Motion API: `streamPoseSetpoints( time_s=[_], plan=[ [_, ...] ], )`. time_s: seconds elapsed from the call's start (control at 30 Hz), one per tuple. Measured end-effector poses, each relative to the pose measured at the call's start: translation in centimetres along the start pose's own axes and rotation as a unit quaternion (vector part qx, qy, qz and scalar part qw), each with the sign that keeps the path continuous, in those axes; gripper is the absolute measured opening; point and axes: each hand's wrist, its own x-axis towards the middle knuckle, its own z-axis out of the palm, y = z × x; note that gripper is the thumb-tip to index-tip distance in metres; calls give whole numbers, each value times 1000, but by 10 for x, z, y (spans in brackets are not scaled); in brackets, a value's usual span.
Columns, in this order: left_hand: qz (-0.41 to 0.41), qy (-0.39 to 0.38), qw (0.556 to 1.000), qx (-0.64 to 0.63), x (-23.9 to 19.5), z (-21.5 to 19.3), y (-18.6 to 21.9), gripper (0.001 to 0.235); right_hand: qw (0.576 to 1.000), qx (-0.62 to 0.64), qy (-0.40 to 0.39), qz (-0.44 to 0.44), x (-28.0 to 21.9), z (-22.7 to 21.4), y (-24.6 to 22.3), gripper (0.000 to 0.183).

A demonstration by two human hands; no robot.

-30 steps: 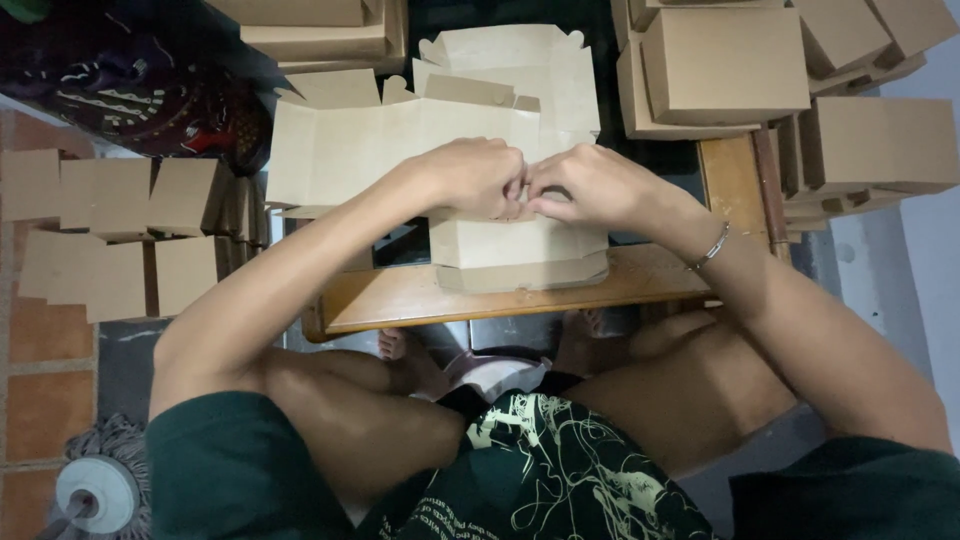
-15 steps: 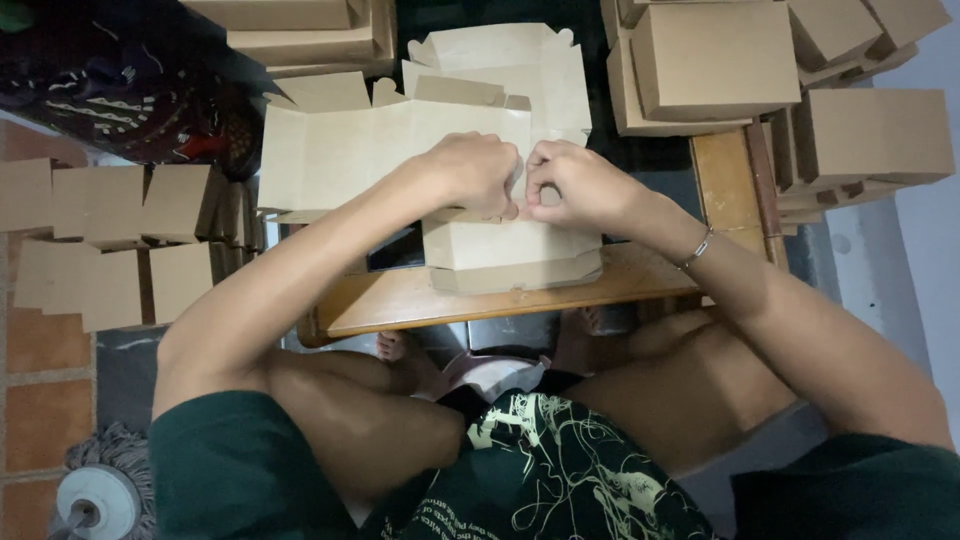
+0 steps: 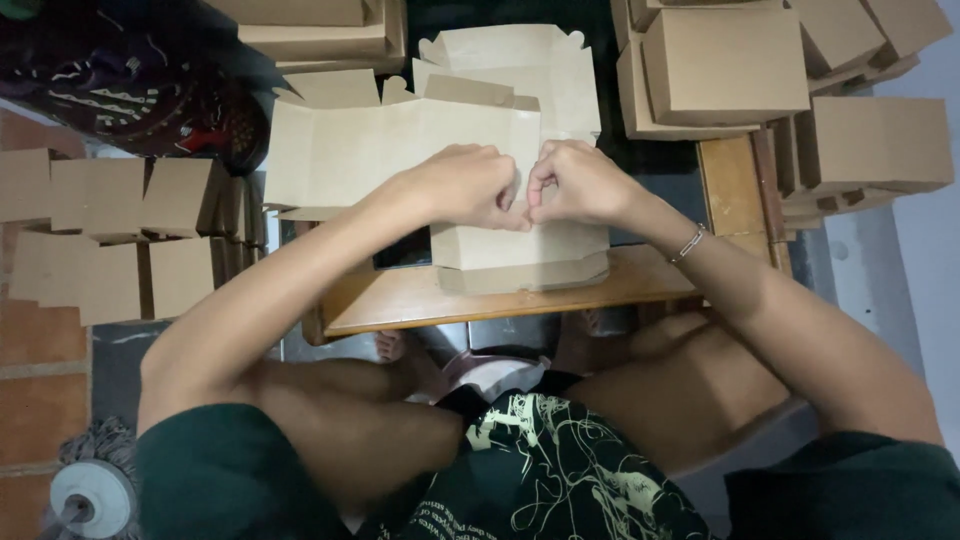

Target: Folding and assembling a cardboard box from a flat template by tucking in tabs and flaps.

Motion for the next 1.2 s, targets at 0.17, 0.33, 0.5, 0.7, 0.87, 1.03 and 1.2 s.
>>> streamPoseSetpoints(
  time_s=[0.17,0.33,0.5,0.7,0.87,1.03,1.2],
  plan=[
    [-11,-31,999,-7,-7,4,-18,23,999,-18,-12,31,3,-4,-14,19],
    [-16,-15,1000,-12,-9,11,-23,18,998,-35,-24,52,1,-10,-29,20],
    [-2,-17,1000,-15,-11,15,-24,20,996,-37,-18,80,-2,-13,-42,18],
    [8,-5,1000,3,-8,17,-30,17,996,-48,-24,73,-3,-17,-43,23],
    [3,-4,1000,-4,-20,10,-28,19,994,-60,-52,73,1,-19,-36,28],
    [-22,1,1000,-6,-37,-2,-33,19,992,-63,-82,74,7,-23,-26,30],
    [-75,-25,997,0,-64,-23,-36,40,991,-42,-110,60,7,-32,-32,29]
  ],
)
